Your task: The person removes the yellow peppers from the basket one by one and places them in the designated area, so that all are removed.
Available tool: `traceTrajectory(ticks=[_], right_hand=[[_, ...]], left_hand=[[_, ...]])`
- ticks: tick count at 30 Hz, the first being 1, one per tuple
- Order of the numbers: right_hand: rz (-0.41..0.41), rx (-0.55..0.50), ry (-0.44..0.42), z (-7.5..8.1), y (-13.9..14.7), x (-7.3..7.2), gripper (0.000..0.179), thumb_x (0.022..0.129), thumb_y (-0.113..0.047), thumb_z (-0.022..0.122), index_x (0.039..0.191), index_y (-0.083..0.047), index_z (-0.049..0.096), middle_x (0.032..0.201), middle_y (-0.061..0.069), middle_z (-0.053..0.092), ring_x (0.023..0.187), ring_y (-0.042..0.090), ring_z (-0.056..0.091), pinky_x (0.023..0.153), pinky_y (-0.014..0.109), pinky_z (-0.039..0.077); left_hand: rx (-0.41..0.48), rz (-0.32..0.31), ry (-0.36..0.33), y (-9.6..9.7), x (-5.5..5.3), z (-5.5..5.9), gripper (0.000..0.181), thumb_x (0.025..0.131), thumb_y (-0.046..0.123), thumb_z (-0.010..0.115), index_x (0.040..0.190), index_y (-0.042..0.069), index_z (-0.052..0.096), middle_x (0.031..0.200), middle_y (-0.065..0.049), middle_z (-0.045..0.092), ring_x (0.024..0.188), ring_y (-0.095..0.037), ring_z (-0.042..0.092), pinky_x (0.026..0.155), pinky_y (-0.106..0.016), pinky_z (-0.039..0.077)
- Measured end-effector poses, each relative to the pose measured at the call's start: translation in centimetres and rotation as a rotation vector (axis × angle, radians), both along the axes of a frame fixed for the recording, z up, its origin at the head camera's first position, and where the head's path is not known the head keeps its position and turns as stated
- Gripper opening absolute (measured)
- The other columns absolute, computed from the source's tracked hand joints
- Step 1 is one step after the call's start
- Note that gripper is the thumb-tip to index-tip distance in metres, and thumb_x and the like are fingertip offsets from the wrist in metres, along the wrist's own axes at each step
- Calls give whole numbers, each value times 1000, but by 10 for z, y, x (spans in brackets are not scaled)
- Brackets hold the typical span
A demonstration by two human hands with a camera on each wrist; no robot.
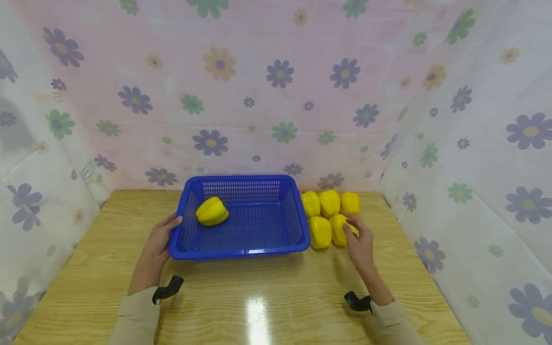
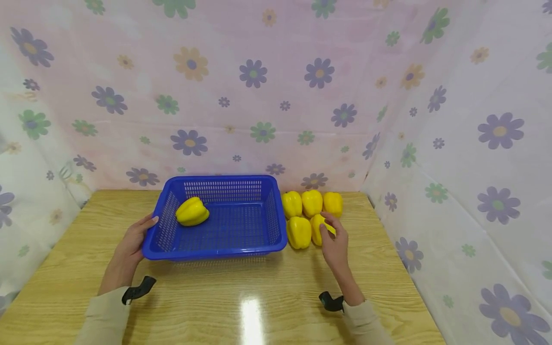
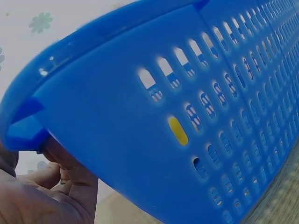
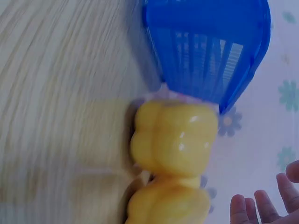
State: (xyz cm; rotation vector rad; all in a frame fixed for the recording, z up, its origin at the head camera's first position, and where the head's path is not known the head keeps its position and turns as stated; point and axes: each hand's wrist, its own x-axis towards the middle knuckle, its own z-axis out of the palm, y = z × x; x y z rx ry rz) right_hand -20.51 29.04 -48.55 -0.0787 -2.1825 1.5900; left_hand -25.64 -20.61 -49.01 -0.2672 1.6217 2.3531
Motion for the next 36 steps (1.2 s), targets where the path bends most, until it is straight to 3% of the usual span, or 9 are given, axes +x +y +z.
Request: traceTrajectory(ticks=[4, 10, 17, 24, 31, 36], right_hand=[[78, -4, 42, 9, -20, 0, 29, 104, -2, 53, 130, 4, 64, 134, 18, 61, 116, 13, 54, 88, 9, 48], [215, -40, 98, 22, -51, -2, 25, 103, -1, 54, 124, 6, 66, 122, 9, 69, 113, 17, 60, 93, 15, 52], [417, -22, 129, 41, -92, -10, 23, 105, -2, 52, 118, 8, 68, 122, 27, 66, 113, 22, 63, 96, 21, 52], [592, 45, 98, 67, -131, -40, 22, 105, -5, 53, 114, 5, 70, 118, 23, 68, 116, 42, 60, 97, 25, 52], [694, 85, 57, 81, -155, -74, 23, 106, -8, 53, 115, 4, 69, 120, 20, 69, 115, 30, 63, 101, 36, 53], [708, 73, 15, 84, -164, -94, 23, 107, -7, 51, 116, 3, 70, 119, 18, 69, 113, 32, 63, 96, 32, 54]], left_hand=[[-9, -4, 7, -1, -1, -1, 73, 107, 26, 51, 164, 6, 9, 107, 18, 63, 104, 0, 62, 90, -19, 54], [-19, -7, 29, 0, -1, -2, 73, 107, 26, 51, 163, 4, 9, 107, 18, 62, 104, 0, 62, 90, -19, 54], [-9, -5, 39, 0, -1, -3, 72, 108, 25, 50, 163, 3, 9, 106, 19, 64, 104, 0, 62, 90, -18, 53], [-20, 5, 39, 0, 0, -4, 71, 108, 24, 50, 163, 2, 10, 105, 19, 64, 103, 0, 62, 89, -19, 54], [-21, -3, 33, -1, -1, -6, 73, 107, 26, 52, 164, 6, 10, 110, 19, 61, 106, 0, 62, 91, -19, 54], [-7, -6, 51, -1, -2, -7, 72, 108, 25, 51, 163, 5, 10, 109, 19, 63, 106, 0, 62, 91, -19, 54]])
